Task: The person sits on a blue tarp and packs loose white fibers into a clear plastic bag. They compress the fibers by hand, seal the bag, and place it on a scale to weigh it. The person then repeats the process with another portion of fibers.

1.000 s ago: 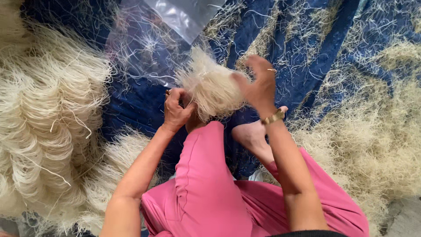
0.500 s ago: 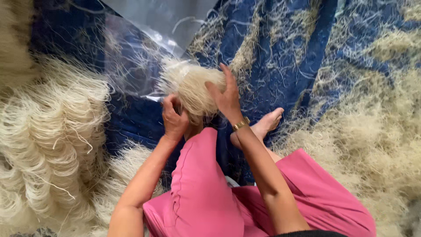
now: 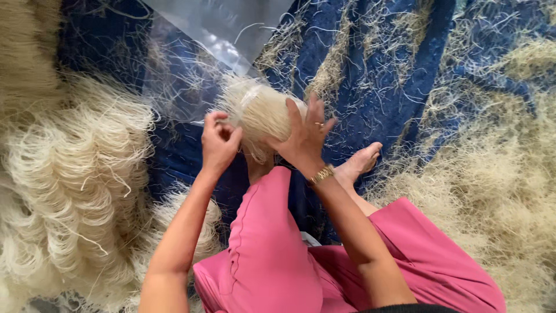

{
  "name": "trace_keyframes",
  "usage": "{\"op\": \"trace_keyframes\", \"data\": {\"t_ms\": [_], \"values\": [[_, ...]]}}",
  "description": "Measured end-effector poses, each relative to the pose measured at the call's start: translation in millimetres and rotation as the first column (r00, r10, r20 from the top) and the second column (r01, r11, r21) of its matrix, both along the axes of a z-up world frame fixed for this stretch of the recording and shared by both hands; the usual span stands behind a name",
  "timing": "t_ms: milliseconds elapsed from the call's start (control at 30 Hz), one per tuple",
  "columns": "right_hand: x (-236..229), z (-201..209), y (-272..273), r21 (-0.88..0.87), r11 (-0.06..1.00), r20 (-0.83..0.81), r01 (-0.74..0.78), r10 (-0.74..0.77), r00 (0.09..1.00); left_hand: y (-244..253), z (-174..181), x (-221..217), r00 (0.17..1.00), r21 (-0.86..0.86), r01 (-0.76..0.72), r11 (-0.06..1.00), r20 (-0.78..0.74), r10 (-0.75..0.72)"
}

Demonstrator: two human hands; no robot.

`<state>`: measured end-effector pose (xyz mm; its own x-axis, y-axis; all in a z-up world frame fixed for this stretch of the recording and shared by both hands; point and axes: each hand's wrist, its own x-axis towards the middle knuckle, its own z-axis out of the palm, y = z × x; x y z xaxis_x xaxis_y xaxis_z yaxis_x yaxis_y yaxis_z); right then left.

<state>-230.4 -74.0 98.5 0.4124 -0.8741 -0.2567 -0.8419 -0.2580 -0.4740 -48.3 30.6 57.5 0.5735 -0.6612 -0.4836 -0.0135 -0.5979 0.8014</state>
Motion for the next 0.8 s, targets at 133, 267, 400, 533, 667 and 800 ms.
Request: {"op": "trace_keyframes", "data": {"t_ms": [133, 267, 400, 533, 667, 800], "values": [[7, 9, -15, -0.062, 0.975, -0.093, -0.212, 0.206, 0.974, -6, -9, -11, 0.915, 0.139, 0.161, 0.977, 0.351, -0.201], [11, -27, -15, -0.229, 0.872, 0.105, -0.433, 0.464, 0.880, -12, -27, -13, 0.761, 0.051, 0.121, 0.991, 0.636, -0.126], [11, -32, -6, -0.511, 0.690, -0.019, -0.512, 0.587, 0.809, -21, -12, -9, 0.342, -0.029, 0.298, 0.954, 0.936, -0.079], [18, -26, -8, -0.462, 0.694, -0.060, -0.553, 0.597, 0.800, -24, -8, -20, 0.310, -0.088, 0.386, 0.918, 0.950, -0.039], [13, -49, -4, -0.464, 0.694, 0.005, -0.550, 0.623, 0.782, -1, -18, -46, 0.786, -0.315, 0.290, 0.904, 0.616, -0.037], [2, -85, 9, -0.560, 0.785, 0.338, -0.267, 0.510, 0.791, 19, -24, -55, 0.928, -0.214, 0.153, 0.965, 0.367, -0.066]]}}
